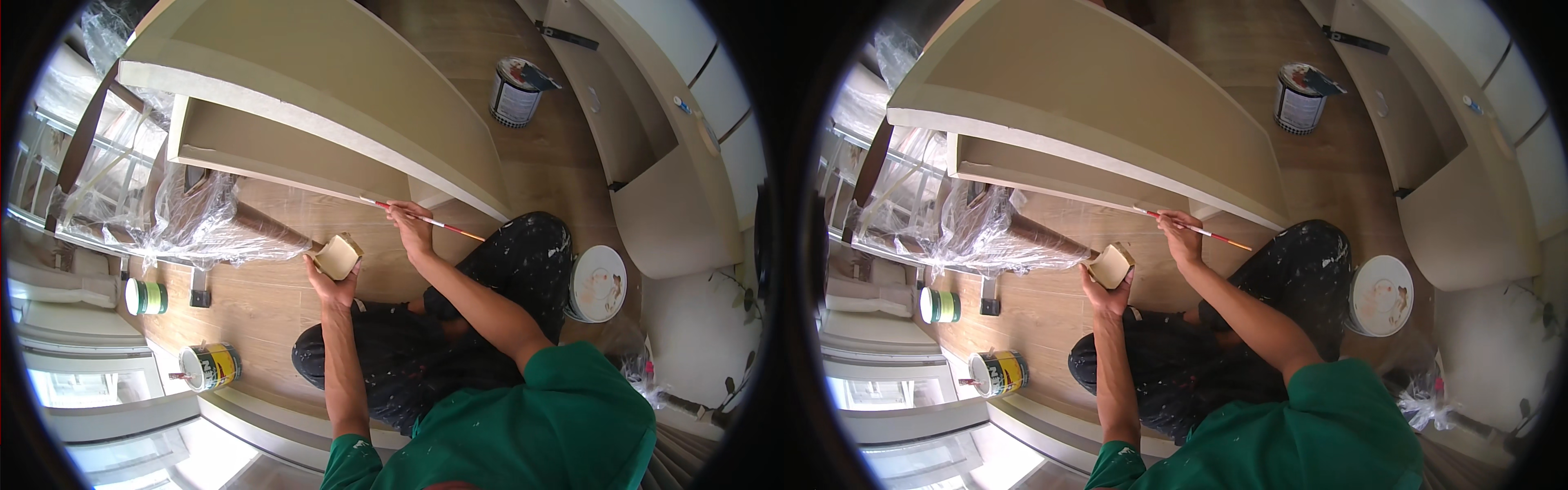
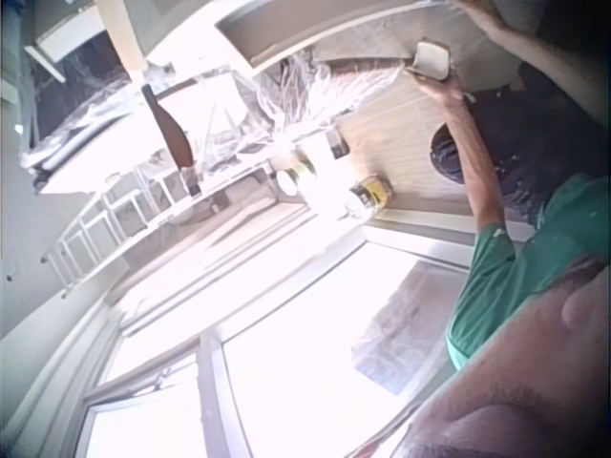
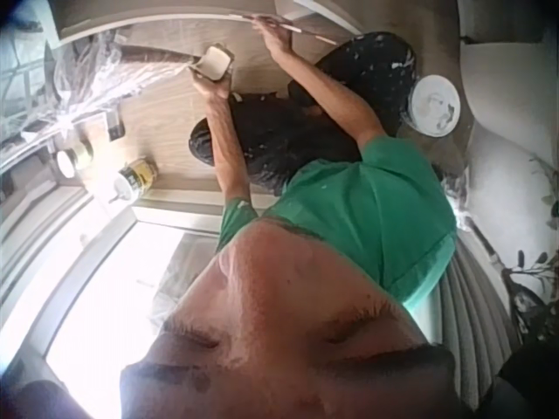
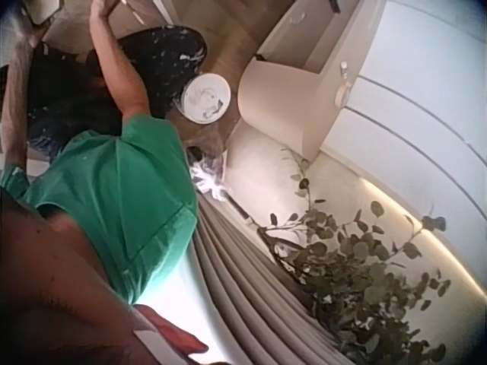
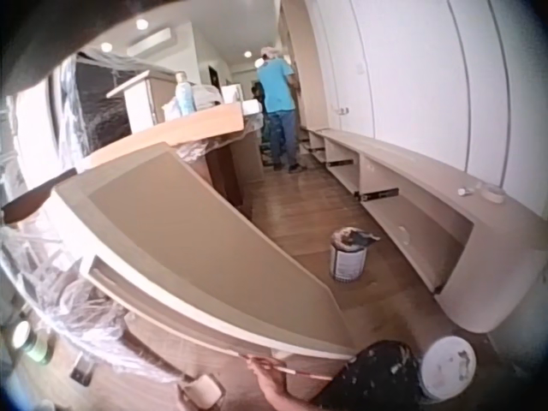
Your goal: The person paints a wooden furniture component using a thin brush and a small container of white paint, applying it to the edges and inner surfaces while sitting on the floor.
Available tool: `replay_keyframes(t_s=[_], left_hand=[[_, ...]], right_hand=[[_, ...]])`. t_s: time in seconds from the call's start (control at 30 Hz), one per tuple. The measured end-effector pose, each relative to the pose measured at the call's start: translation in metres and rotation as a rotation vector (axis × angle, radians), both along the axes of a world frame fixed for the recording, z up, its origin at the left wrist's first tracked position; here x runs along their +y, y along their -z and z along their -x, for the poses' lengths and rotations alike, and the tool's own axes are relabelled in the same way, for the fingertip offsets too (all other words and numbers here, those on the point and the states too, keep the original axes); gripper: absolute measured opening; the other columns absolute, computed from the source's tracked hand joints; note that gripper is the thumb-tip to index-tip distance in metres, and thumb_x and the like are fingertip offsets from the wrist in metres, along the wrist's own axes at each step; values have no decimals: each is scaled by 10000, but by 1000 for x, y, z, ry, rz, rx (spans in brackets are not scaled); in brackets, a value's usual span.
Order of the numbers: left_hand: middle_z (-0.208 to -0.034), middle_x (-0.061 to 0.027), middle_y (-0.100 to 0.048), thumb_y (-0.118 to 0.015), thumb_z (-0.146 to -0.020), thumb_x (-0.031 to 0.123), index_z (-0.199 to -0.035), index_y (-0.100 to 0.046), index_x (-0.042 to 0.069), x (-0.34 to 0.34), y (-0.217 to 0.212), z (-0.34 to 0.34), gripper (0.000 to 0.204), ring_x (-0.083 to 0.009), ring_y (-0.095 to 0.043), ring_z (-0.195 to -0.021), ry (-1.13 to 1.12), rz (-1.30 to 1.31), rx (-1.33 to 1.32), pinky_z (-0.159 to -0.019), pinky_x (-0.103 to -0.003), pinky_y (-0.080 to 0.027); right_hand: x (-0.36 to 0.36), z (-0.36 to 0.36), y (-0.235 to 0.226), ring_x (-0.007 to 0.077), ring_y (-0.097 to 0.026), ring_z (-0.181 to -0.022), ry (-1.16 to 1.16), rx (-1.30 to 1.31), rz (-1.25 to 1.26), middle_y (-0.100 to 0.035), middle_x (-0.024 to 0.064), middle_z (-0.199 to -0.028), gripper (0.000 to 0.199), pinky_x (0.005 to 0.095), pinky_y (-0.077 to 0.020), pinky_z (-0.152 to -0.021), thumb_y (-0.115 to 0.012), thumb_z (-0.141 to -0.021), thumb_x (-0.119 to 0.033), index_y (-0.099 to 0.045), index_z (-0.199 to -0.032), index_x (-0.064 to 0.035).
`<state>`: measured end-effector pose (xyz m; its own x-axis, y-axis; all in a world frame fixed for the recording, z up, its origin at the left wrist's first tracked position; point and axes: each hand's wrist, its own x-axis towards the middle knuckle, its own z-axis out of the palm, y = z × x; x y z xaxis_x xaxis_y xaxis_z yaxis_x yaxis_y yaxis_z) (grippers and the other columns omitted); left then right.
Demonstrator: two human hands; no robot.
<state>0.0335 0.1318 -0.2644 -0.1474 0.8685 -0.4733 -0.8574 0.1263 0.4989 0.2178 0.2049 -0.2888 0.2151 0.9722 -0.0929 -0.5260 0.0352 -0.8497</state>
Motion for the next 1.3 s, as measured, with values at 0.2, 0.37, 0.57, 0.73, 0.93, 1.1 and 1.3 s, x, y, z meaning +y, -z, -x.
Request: replay_keyframes(t_s=[0.2,0.37,0.57,0.73,0.93,1.1,1.3], left_hand=[[-1390,-108,-602,-352,-1030,697,-1413,-526,131,-2,1,3,705,-320,-570,-1256,-18,4,-4,-1018,-525,-478],[-1381,-102,-601,-363,-1020,711,-1408,-527,133,0,2,1,715,-318,-569,-1249,-5,-7,-3,-1013,-523,-478],[-1367,-102,-608,-362,-1021,711,-1408,-525,133,0,5,3,715,-319,-578,-1230,-12,3,12,-997,-525,-486],[-1357,-104,-612,-353,-1025,707,-1407,-524,129,-1,3,3,713,-324,-588,-1211,-9,16,20,-981,-524,-495],[-1344,-104,-608,-357,-1024,708,-1401,-525,126,0,1,2,713,-327,-591,-1200,-25,4,-11,-965,-523,-509],[-1350,-104,-601,-362,-1024,707,-1396,-525,128,1,-1,2,707,-328,-586,-1205,-17,-7,-8,-978,-534,-501],[-1370,-116,-602,-347,-1033,690,-1401,-520,132,-2,2,5,692,-340,-584,-1239,-37,11,-32,-1005,-545,-498]], right_hand=[[-3,4,-19,97,-703,-819,-6,-32,57,-766,60,-922,145,220,-504,-705,-718,-971,-114,-750,-1060,-3],[-3,-8,11,95,-675,-779,26,-28,47,-735,56,-866,127,204,-505,-675,-733,-940,-62,-743,-1032,24],[-6,-11,9,92,-681,-787,38,-62,4,-748,52,-895,137,212,-503,-682,-731,-948,-80,-745,-1044,18],[2,-5,6,88,-641,-733,31,-13,20,-718,59,-846,125,204,-501,-671,-718,-938,-19,-734,-1025,69],[-4,-22,43,80,-629,-727,94,-110,76,-698,37,-814,122,202,-492,-670,-711,-941,-30,-732,-1009,69],[-3,-34,71,62,-606,-720,171,-219,75,-677,12,-787,112,196,-470,-658,-713,-935,-37,-735,-995,55],[-6,-7,27,40,-561,-706,111,-179,-16,-653,-21,-772,116,194,-440,-635,-723,-929,-36,-747,-1004,49]])
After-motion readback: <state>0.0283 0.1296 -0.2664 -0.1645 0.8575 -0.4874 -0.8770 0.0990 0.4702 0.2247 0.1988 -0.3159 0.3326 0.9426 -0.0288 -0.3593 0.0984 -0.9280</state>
